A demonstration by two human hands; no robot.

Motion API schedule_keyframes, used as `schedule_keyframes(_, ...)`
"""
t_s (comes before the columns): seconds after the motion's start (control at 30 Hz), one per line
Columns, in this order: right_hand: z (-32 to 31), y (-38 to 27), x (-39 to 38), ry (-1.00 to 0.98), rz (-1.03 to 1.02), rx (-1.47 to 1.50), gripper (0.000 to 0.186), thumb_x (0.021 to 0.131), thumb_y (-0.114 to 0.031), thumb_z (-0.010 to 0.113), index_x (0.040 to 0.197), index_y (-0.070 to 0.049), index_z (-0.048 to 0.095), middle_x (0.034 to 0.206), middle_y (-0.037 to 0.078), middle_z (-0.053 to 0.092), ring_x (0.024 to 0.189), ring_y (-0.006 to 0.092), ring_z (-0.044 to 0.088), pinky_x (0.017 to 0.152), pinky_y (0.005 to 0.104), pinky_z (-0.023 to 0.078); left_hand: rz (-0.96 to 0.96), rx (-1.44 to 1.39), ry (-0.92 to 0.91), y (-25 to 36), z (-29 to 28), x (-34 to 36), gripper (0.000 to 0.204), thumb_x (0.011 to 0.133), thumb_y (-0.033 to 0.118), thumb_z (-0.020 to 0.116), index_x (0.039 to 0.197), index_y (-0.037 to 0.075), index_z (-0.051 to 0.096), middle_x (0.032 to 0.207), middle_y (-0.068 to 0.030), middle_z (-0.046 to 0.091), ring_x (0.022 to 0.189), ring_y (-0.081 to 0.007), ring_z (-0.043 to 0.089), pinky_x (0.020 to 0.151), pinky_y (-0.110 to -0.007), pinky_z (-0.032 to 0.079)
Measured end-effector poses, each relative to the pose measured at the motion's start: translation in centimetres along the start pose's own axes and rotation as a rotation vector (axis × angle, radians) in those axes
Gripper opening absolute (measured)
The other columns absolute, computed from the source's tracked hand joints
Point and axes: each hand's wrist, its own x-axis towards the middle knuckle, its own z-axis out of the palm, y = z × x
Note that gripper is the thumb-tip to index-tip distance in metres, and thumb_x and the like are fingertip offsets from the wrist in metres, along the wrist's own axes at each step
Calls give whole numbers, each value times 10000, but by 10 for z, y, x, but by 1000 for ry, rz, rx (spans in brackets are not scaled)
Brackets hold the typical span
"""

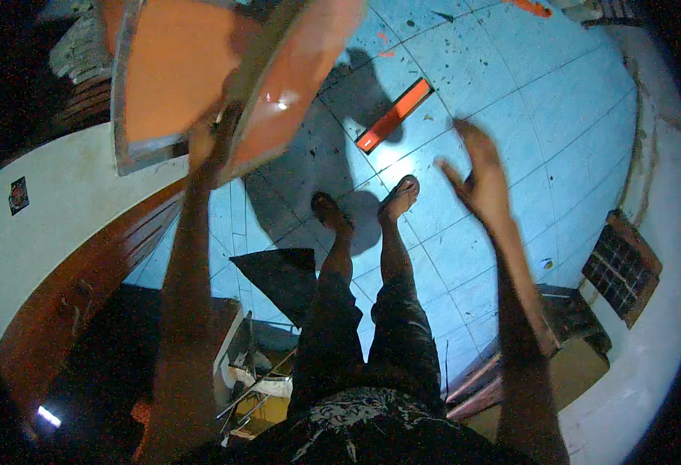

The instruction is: The person handles screen printing frames and a squeegee, then wipes the edge of a frame with a cloth.

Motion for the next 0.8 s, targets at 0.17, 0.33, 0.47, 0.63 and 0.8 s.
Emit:
schedule_keyframes(0.17,-98,-6,132,115,-433,-231,656,710,-278,708,1272,-74,435,1284,168,455,1214,338,397,999,403,341,1029,882,-51,103,-55,33,285,770,313,605,986,130,645,783,-150,623,680,-292,612,622,-410,466)
schedule_keyframes(0.33,-103,6,112,-142,-262,-16,665,705,-418,695,1219,-65,465,1145,183,549,1042,360,537,885,415,433,1119,854,-110,212,-41,51,385,757,439,604,941,106,656,758,-158,633,691,-292,625,626,-420,482)
schedule_keyframes(0.47,-75,28,58,-182,-69,-5,467,725,-292,707,1069,-27,537,864,120,624,745,257,618,654,347,483,901,700,-568,244,-18,51,557,789,575,516,867,40,653,691,-166,627,681,-292,626,632,-405,487)
schedule_keyframes(0.63,-43,16,-14,-61,195,414,314,784,-233,651,990,-20,547,760,80,592,662,186,579,593,305,459,1144,423,-341,288,-21,17,618,800,609,481,877,17,641,709,-175,625,709,-294,630,680,-377,501)
schedule_keyframes(0.8,-37,18,-45,-34,569,846,143,857,-170,577,918,-48,532,589,-51,447,480,27,389,411,201,315,871,166,27,208,-64,-16,646,826,613,415,1096,41,542,958,-151,579,888,-267,581,800,-378,463)
